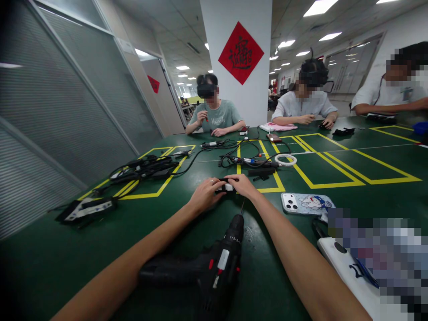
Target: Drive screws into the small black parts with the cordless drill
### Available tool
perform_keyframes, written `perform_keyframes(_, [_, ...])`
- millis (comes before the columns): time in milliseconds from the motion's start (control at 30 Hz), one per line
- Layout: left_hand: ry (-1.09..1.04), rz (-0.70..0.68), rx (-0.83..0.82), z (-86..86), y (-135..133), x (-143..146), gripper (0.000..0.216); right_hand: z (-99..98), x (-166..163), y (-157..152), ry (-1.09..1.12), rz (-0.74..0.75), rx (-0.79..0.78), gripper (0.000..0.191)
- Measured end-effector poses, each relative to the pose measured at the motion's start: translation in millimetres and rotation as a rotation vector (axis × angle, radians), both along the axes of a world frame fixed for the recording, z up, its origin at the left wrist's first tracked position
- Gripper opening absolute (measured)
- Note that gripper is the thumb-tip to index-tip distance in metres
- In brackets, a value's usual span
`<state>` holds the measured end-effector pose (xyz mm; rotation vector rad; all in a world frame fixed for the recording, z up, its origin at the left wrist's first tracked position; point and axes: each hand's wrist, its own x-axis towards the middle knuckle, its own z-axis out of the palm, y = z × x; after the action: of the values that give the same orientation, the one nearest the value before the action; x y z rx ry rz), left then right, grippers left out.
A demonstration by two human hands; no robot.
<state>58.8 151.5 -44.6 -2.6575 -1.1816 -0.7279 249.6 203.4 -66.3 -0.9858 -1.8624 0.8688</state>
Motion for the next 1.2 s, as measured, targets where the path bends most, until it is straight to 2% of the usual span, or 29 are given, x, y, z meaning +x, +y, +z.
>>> perform_keyframes(200, [-0.05,-0.005,0.046,-4.1,-3.6,4.5,0.035,5.7,-0.5,-1.9,0.001,-0.049,0.001,0.029])
perform_keyframes(267, [-0.074,-0.018,0.059,-4.9,-4.3,3.4,0.035,12.4,-0.7,-3.9,0.036,-0.153,0.047,0.03])
perform_keyframes(367, [-0.143,-0.012,0.088,-4.8,-4.5,0.6,0.035,27.3,-2.7,-9.2,0.129,-0.344,0.197,0.032])
perform_keyframes(433, [-0.211,0.01,0.115,-3.8,-3.8,-1.4,0.037,38.1,-8.0,-13.6,0.192,-0.377,0.23,0.034])
perform_keyframes(467, [-0.244,0.02,0.129,-3.2,-3.4,-2.2,0.038,42.7,-12.6,-15.9,0.217,-0.35,0.198,0.034])
perform_keyframes(533, [-0.299,0.029,0.153,-2.0,-2.8,-3.3,0.039,48.6,-25.6,-20.3,0.276,-0.184,0.053,0.035])
perform_keyframes(633, [-0.338,0.014,0.175,-0.6,-3.4,-2.9,0.039,48.2,-49.2,-25.5,0.4,0.137,-0.319,0.04])
perform_keyframes(667, [-0.341,0.003,0.177,-0.2,-4.1,-2.4,0.038,46.6,-55.8,-26.7,0.434,0.205,-0.398,0.042])
perform_keyframes(700, [-0.341,-0.008,0.175,0.2,-4.8,-1.7,0.038,45.0,-60.7,-27.5,0.464,0.238,-0.437,0.042])
perform_keyframes(767, [-0.339,-0.025,0.169,1.0,-5.8,-0.7,0.043,43.5,-63.8,-28.2,0.502,0.204,-0.449,0.041])
perform_keyframes(833, [-0.342,-0.034,0.126,0.9,-5.1,-0.8,0.057,44.9,-57.6,-28.0,0.477,0.08,-0.369,0.04])
perform_keyframes(900, [-0.339,-0.042,0.037,-0.8,-1.9,-2.2,0.064,47.2,-44.5,-27.8,0.367,-0.087,-0.176,0.04])
perform_keyframes(967, [-0.333,-0.049,-0.06,-4.1,3.3,-4.6,0.049,46.6,-29.2,-28.0,0.18,-0.189,0.067,0.036])
perform_keyframes(1067, [-0.358,-0.022,-0.142,-9.4,11.5,-8.4,0.022,37.1,-11.5,-29.0,-0.095,-0.179,0.147,0.036])
perform_keyframes(1200, [-0.424,0.052,-0.24,-12.0,17.1,-11.2,0.025,22.5,-5.1,-27.4,-0.186,-0.124,0.166,0.032])
